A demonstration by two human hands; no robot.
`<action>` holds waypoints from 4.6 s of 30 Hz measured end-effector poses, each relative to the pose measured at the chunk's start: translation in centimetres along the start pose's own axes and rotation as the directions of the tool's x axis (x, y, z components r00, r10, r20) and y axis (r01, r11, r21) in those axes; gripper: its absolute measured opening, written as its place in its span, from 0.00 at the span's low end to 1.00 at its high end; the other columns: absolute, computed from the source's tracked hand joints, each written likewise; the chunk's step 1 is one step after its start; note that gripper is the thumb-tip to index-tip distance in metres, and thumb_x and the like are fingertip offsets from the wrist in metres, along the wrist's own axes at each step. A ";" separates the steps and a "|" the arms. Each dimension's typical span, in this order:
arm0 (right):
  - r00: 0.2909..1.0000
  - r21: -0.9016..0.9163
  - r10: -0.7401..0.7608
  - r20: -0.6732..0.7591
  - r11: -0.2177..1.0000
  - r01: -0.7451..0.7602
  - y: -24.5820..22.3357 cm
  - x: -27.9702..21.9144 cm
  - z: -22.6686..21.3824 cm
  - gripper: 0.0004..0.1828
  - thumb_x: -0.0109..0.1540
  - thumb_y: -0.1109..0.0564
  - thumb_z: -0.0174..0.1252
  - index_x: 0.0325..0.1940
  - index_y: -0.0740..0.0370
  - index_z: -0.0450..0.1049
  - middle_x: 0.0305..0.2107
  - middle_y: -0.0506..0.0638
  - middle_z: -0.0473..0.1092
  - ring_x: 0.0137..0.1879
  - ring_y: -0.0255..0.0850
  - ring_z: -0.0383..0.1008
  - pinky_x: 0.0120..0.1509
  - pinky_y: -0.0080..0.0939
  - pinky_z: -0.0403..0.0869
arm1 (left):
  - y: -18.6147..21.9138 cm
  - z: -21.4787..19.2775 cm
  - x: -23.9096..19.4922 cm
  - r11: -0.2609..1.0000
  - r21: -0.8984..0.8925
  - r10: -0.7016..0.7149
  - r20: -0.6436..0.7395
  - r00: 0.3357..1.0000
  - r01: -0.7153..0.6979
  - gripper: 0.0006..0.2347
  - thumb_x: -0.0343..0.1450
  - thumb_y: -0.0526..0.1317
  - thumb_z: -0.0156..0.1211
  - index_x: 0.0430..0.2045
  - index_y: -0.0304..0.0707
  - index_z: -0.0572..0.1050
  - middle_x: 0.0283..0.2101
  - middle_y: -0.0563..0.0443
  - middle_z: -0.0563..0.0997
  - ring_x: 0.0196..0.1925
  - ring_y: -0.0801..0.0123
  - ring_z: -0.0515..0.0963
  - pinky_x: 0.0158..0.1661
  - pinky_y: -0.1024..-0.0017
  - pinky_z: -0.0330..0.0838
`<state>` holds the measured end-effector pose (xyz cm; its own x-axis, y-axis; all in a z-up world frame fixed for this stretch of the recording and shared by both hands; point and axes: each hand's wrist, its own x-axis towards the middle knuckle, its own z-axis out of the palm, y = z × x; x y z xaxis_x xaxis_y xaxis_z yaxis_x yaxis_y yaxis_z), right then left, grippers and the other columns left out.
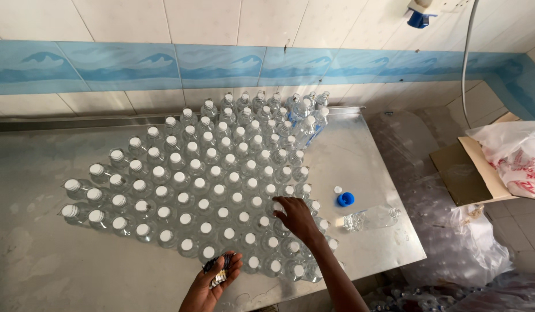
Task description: The person picks up white caps from their left hand and places them one by one onto the tops of clear plastic bottles arranged in a triangular pattern on a metal table.
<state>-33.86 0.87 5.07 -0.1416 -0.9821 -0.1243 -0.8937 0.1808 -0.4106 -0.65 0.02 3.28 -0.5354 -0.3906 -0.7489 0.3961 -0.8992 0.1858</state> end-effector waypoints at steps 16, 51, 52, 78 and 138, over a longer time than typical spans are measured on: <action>0.986 0.533 -0.163 -0.036 0.831 0.157 -11.5 -5.8 -7.0 0.21 0.60 0.53 0.74 0.56 0.53 0.80 0.54 0.48 0.81 0.60 0.44 0.82 0.65 0.46 0.80 | -0.2 4.3 0.0 0.976 0.168 0.094 0.233 0.968 -0.135 0.25 0.70 0.40 0.65 0.59 0.17 0.78 0.51 0.26 0.86 0.51 0.45 0.85 0.60 0.54 0.80; 0.994 0.330 -0.048 -0.103 0.940 0.080 1.0 5.2 -3.2 0.14 0.71 0.55 0.59 0.59 0.58 0.80 0.54 0.54 0.82 0.56 0.50 0.85 0.60 0.52 0.83 | -2.3 0.6 2.0 0.987 -0.115 -0.118 -0.044 0.992 0.112 0.21 0.77 0.36 0.55 0.65 0.20 0.72 0.67 0.26 0.79 0.69 0.41 0.76 0.66 0.53 0.71; 0.996 0.338 -0.034 -0.081 0.939 0.059 1.3 5.4 -3.6 0.13 0.70 0.54 0.62 0.58 0.58 0.80 0.54 0.52 0.82 0.59 0.50 0.84 0.62 0.52 0.82 | -1.9 1.4 1.5 0.996 -0.070 -0.061 -0.012 0.998 0.060 0.22 0.76 0.36 0.56 0.65 0.20 0.72 0.66 0.25 0.79 0.68 0.41 0.77 0.66 0.54 0.71; 0.969 0.204 -0.236 -0.076 0.947 0.247 -6.6 0.7 -3.1 0.20 0.68 0.54 0.64 0.65 0.55 0.76 0.63 0.54 0.75 0.67 0.51 0.77 0.72 0.57 0.74 | -2.4 -3.4 5.5 0.994 -0.101 -0.040 -0.006 0.999 0.039 0.22 0.76 0.34 0.56 0.66 0.20 0.73 0.65 0.25 0.80 0.66 0.42 0.78 0.66 0.52 0.71; 0.994 0.010 -0.057 -0.095 0.998 0.058 0.3 11.1 -4.1 0.23 0.70 0.48 0.60 0.69 0.54 0.73 0.62 0.51 0.78 0.64 0.46 0.80 0.85 0.65 0.52 | 0.0 1.0 5.1 0.982 -0.120 -0.153 -0.019 0.988 0.149 0.22 0.78 0.37 0.54 0.67 0.17 0.71 0.66 0.25 0.79 0.66 0.40 0.78 0.64 0.51 0.74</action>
<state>-37.42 -10.19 7.33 -0.1305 -0.9913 -0.0146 -0.8963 0.1242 -0.4257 -4.13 -2.16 0.09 -0.5752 -0.2448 -0.7805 0.3980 -0.9174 -0.0055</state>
